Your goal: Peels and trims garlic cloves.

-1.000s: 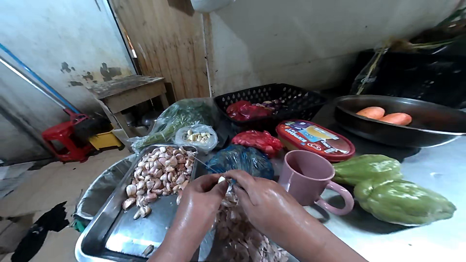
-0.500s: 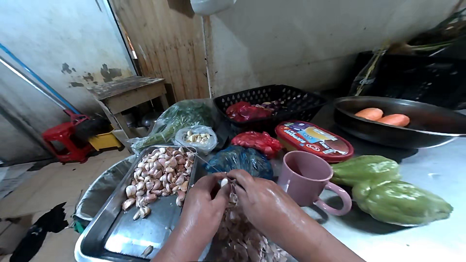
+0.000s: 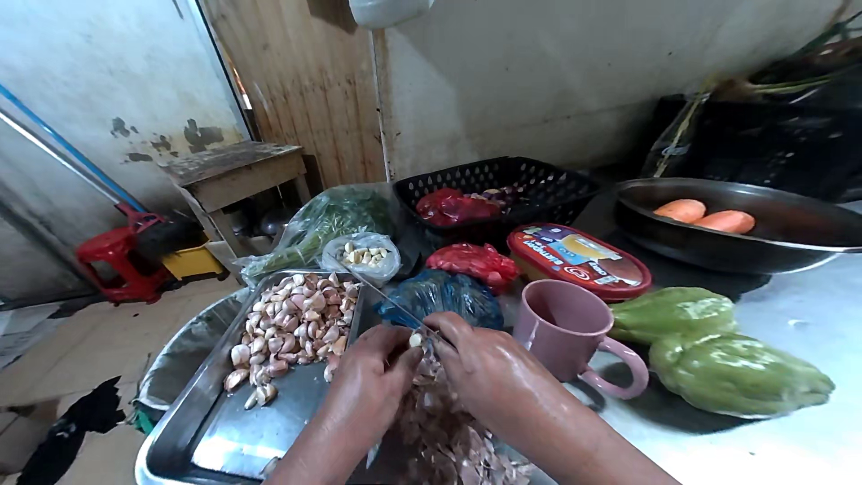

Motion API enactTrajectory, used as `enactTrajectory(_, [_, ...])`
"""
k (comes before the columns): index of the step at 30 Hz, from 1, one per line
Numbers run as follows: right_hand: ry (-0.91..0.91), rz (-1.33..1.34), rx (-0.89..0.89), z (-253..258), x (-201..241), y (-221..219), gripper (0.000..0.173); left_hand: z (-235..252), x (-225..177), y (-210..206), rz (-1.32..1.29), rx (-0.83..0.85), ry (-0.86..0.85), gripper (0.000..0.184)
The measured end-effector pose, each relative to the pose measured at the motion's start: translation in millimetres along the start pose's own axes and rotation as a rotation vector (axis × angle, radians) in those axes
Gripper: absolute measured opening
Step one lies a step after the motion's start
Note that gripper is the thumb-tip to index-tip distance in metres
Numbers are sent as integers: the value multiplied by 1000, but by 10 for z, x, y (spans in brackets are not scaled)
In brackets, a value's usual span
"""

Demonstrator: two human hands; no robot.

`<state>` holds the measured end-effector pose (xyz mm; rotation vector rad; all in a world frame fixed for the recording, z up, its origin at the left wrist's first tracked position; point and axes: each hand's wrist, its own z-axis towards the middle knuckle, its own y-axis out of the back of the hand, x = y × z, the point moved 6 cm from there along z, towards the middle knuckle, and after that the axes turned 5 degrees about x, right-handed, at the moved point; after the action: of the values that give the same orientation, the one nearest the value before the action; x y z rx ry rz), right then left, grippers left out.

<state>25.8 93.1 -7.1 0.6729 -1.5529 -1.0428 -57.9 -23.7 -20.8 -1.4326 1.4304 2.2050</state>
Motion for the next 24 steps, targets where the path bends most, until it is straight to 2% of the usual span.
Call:
enactTrajectory(2, [-4,3,-2,-6,8,19,32,11,45,-12,-184,83,124,33])
enactTrajectory(5, [59,-17,-82,-27,32,7,30,2,78,-58,-406,83,168,30])
enactTrajectory(12, [56,-32,-8,-32,76,-11,29,4,78,-60,-553,48,263,9])
enactTrajectory(16, [57,-6,-54,-1,10,1,30,17,120,-72,-563,129,241,27])
enactTrajectory(18, [9,28,-45,20,-37,26,32,20,124,-82,-653,182,231,35])
enactTrajectory(21, [3,41,-145,29,-104,60,29,1,108,-100,-795,239,271,37])
enactTrajectory(24, [-34,95,-181,27,-180,145,29,39,96,-53,-782,266,324,37])
